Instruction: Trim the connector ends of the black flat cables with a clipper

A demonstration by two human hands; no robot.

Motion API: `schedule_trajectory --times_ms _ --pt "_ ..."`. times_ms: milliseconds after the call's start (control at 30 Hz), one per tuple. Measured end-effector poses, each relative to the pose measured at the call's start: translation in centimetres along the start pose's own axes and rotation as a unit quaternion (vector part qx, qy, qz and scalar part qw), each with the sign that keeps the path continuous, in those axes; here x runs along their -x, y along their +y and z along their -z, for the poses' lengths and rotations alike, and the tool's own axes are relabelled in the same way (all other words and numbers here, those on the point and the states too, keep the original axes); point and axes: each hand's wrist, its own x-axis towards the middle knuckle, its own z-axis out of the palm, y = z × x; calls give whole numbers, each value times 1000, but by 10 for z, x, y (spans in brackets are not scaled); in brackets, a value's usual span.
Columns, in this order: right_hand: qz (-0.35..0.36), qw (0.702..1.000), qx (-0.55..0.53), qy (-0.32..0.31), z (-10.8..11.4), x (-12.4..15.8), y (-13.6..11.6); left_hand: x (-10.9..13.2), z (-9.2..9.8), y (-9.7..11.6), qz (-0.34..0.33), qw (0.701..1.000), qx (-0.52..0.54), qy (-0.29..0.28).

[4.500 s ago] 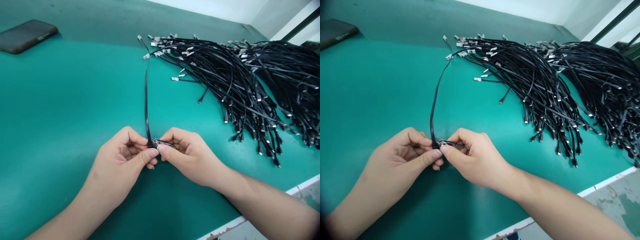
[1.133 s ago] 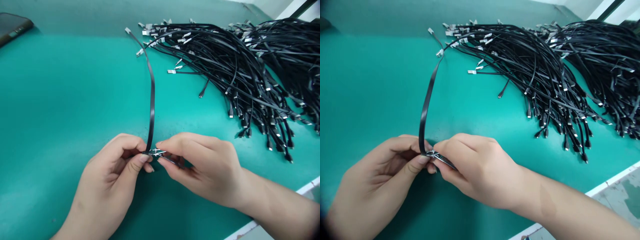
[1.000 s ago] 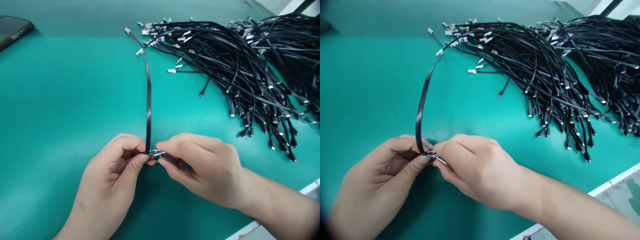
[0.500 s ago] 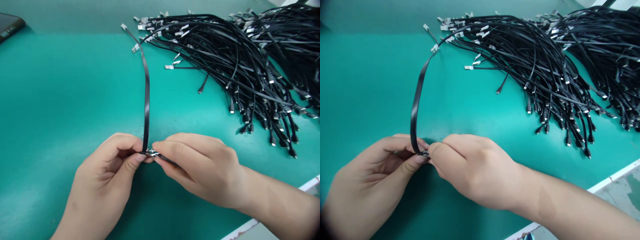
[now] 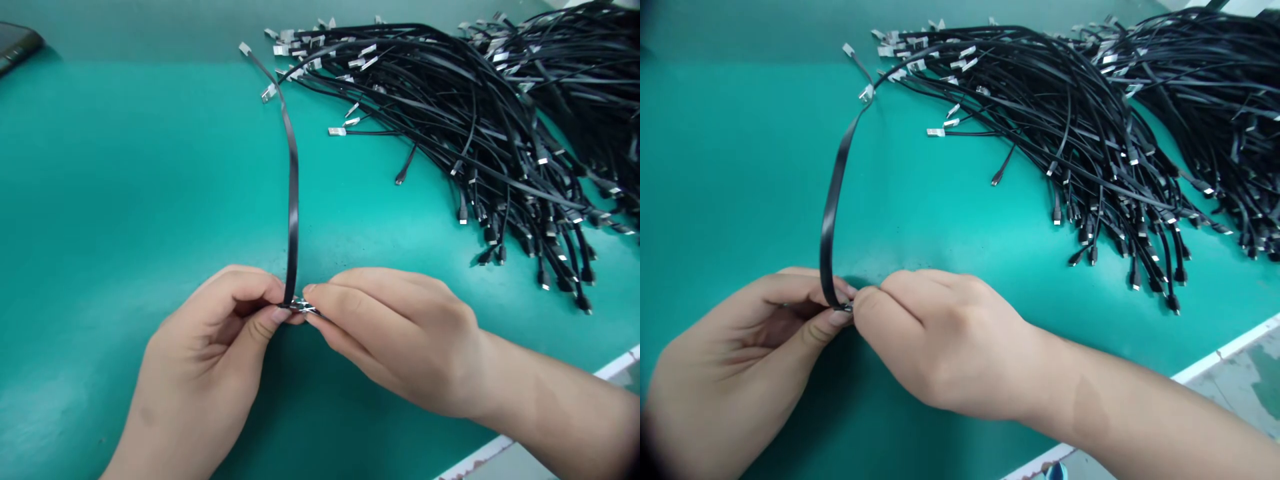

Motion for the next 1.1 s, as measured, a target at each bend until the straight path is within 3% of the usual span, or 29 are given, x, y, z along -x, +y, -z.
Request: schedule_trajectory --times_ms 667,933,1000,1100 --pt "-7 999 -37 -35 2 0 2 1 0 1 -17 1000 -14 -6" --pt "-6 998 -46 -53 2 1 2 1 0 4 15 1000 2 -6" --pt "-25 998 -38 -37 3 0 3 0 -1 7 36 999 20 -3" --pt "-63 997 -15 47 4 -2 5 -2 -3 12 89 994 68 17"
